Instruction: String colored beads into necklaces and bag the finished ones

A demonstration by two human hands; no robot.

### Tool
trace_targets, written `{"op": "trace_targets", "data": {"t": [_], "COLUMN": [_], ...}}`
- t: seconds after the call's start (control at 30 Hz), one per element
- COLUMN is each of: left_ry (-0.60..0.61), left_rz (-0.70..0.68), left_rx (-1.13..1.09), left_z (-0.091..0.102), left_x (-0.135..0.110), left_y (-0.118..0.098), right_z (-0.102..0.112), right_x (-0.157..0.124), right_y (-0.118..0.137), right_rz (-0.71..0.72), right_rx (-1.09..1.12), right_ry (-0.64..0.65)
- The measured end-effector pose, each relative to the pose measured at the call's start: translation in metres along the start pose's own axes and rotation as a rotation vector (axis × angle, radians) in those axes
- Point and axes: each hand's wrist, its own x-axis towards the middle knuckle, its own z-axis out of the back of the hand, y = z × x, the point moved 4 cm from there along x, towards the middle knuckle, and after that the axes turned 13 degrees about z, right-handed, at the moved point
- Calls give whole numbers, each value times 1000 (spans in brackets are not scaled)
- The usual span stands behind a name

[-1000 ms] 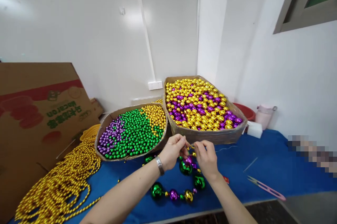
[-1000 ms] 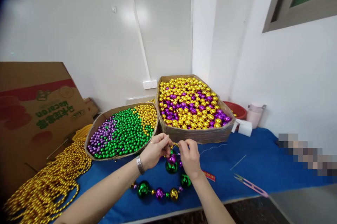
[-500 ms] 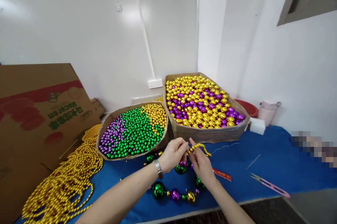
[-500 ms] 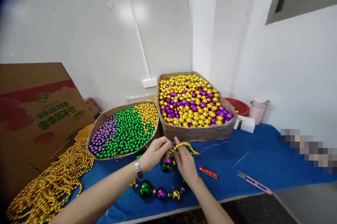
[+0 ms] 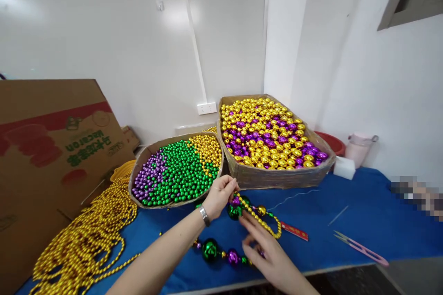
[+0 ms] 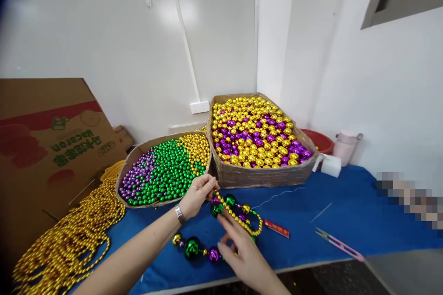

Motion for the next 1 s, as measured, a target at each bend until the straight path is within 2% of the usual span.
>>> {"op": "trace_targets", "data": {"t": [0.03, 0.07, 0.1, 0.23, 0.27, 0.37, 0.47, 0.57, 0.7, 0.87, 1.0], "left_ry": [3, 15, 31, 116, 136, 149, 122, 117, 30, -1, -27], "left_rz": [-8, -15, -22, -98, -127, -223, -319, -356, -304, 22, 164], "left_rx": [-16, -23, -21, 94, 147, 336, 489, 526, 325, -189, -441], "left_z": [0, 0, -1, -10, -12, -15, -13, -11, -2, 9, 20], "left_x": [-2, -5, -8, -25, -30, -40, -48, -53, -58, -56, -48], "left_y": [0, 0, 0, 3, 4, 5, 5, 5, 15, 51, 79], "right_z": [0, 4, 10, 36, 35, 23, 13, 9, 13, 7, -12], "right_x": [-4, -6, -4, 24, 32, 49, 55, 56, 59, 63, 56], "right_y": [7, 12, 14, 3, -1, -9, -10, -11, -17, -29, -44], "right_rz": [-57, -111, -154, -234, -246, -264, -266, -287, -312, -327, -371], "right_rx": [112, 180, 203, 173, 199, 303, 383, 454, 582, 708, 714], "right_ry": [101, 136, 102, -304, -345, -350, -364, -382, -434, -420, -365]}}
